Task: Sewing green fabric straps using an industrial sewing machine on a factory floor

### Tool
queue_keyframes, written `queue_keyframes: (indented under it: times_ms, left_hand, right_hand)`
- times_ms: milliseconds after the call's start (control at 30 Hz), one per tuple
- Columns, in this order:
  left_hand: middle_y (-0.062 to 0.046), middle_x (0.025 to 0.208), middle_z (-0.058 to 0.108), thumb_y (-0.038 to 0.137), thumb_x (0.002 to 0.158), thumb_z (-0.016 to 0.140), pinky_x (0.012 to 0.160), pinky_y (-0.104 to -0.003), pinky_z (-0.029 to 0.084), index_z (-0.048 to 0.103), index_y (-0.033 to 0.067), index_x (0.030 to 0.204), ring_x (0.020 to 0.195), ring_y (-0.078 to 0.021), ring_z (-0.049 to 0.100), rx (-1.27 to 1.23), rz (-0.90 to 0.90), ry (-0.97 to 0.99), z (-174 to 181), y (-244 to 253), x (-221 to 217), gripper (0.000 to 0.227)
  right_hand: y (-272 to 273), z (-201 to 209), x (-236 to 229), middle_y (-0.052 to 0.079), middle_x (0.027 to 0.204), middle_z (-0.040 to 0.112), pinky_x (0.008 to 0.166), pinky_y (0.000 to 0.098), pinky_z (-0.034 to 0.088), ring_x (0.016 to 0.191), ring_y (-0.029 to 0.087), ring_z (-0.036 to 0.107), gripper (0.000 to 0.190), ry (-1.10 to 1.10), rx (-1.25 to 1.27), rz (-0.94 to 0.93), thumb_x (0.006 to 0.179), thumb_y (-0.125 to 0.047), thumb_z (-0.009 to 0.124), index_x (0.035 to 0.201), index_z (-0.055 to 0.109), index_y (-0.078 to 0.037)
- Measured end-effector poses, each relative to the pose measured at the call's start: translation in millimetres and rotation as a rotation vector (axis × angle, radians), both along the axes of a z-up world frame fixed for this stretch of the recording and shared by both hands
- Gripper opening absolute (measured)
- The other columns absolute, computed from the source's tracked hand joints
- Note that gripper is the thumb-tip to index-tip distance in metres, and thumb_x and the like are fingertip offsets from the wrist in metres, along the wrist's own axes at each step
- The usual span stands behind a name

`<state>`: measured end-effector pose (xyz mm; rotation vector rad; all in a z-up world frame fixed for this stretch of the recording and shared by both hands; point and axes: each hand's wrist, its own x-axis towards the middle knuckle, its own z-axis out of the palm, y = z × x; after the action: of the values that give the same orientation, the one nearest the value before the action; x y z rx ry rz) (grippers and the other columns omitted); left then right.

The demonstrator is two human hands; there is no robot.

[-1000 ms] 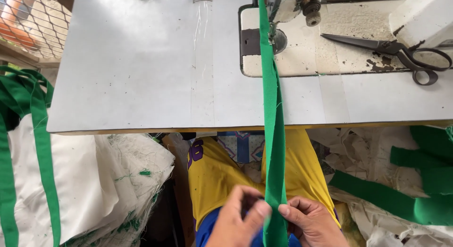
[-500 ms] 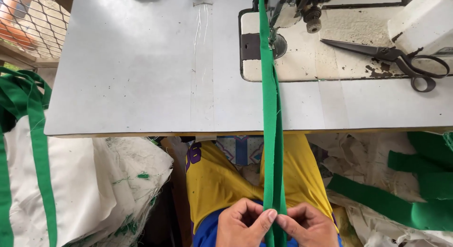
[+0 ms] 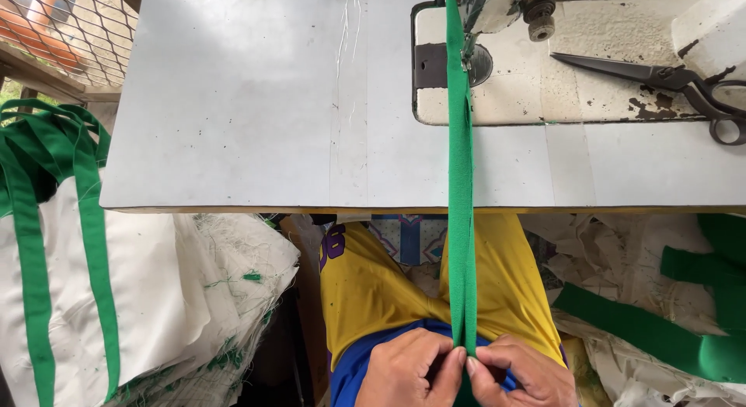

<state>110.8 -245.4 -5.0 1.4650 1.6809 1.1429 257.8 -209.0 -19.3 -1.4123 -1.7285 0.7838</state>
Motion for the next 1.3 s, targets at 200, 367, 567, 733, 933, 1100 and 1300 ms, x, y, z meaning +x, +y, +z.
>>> queue_keyframes:
  times_ms: [200, 367, 567, 733, 933, 1100, 1300]
  left_hand:
    - [-0.005, 0.067, 0.06, 0.009, 0.088, 0.065, 0.047, -0.035, 0.045, 0.07, 0.0095, 0.084, 0.052, -0.0211, 0.057, 0.026, -0.055, 0.076, 6.4, 0.4, 1.0, 0.007]
    - [-0.006, 0.069, 0.068, 0.013, 0.085, 0.063, 0.049, -0.038, 0.048, 0.069, 0.0092, 0.079, 0.057, -0.0232, 0.065, -0.153, -0.135, 0.104, 8.9, 4.7, -5.0, 0.01]
    - [-0.002, 0.061, 0.069, 0.034, 0.088, 0.069, 0.054, -0.038, 0.05, 0.065, 0.0112, 0.065, 0.055, -0.0193, 0.064, -0.368, -0.166, 0.113, 22.8, 22.5, -10.9, 0.033]
    - [-0.003, 0.057, 0.054, 0.028, 0.085, 0.068, 0.043, -0.049, 0.037, 0.053, 0.0148, 0.064, 0.049, -0.0274, 0.053, -0.294, -0.132, 0.367, -3.7, 3.3, -8.8, 0.029]
    - [-0.009, 0.06, 0.048, -0.005, 0.092, 0.058, 0.042, -0.031, 0.027, 0.063, 0.0026, 0.077, 0.048, -0.0184, 0.041, 0.346, 0.08, 1.404, 50.0, -1.0, 4.2, 0.018]
    - [-0.027, 0.065, 0.055, -0.02, 0.08, 0.058, 0.043, -0.034, 0.026, 0.065, -0.0122, 0.085, 0.047, -0.0338, 0.049, 0.371, 0.004, 1.526, 46.3, 0.0, 30.2, 0.012]
    - [-0.014, 0.061, 0.051, -0.011, 0.086, 0.061, 0.049, -0.034, 0.026, 0.069, -0.0066, 0.088, 0.051, -0.0232, 0.042, 0.475, -0.138, 1.489, -42.3, 87.6, 194.3, 0.009]
  right_hand:
    - [-2.0, -5.6, -0.9, 0.002, 0.058, 0.068, 0.052, 0.0188, 0.052, 0.05, 0.01, 0.066, 0.003, 0.049, 0.127, 0.076, 0.075, -0.012, 0.073, 0.073, 0.075, -0.012]
    - [-4.1, -5.4, -9.5, -0.001, 0.05, 0.058, 0.046, 0.0204, 0.046, 0.043, 0.01, 0.057, 0.017, 0.095, 0.191, 0.062, 0.083, -0.006, 0.067, 0.067, 0.07, -0.01]
    - [-9.0, -7.7, 29.9, -0.004, 0.074, 0.082, 0.065, 0.022, 0.061, 0.067, 0.006, 0.078, 0.033, -0.071, -0.263, 0.35, 0.092, -0.036, 0.06, 0.081, 0.084, -0.017]
    - [23.3, -66.8, 75.5, -0.006, 0.122, 0.077, 0.102, 0.0266, 0.049, 0.115, 0.007, 0.07, 0.033, -0.181, -0.605, 0.855, 0.097, -0.041, 0.06, 0.112, 0.081, -0.021]
    - [51.0, 43.5, 4.5, 0.006, 0.1, 0.066, 0.076, 0.034, 0.052, 0.081, 0.022, 0.062, 0.026, -0.11, 0.534, 0.636, 0.097, -0.024, 0.055, 0.111, 0.073, -0.01]
    - [69.5, 29.6, 6.0, 0.005, 0.097, 0.063, 0.071, 0.037, 0.046, 0.084, 0.024, 0.053, 0.016, -0.153, 0.827, 0.801, 0.099, -0.019, 0.065, 0.108, 0.069, -0.006]
    - [67.3, -13.4, 14.1, 0.001, 0.095, 0.068, 0.073, 0.039, 0.041, 0.082, 0.022, 0.058, 0.019, -0.057, 0.745, 0.621, 0.098, -0.023, 0.059, 0.1, 0.071, -0.008]
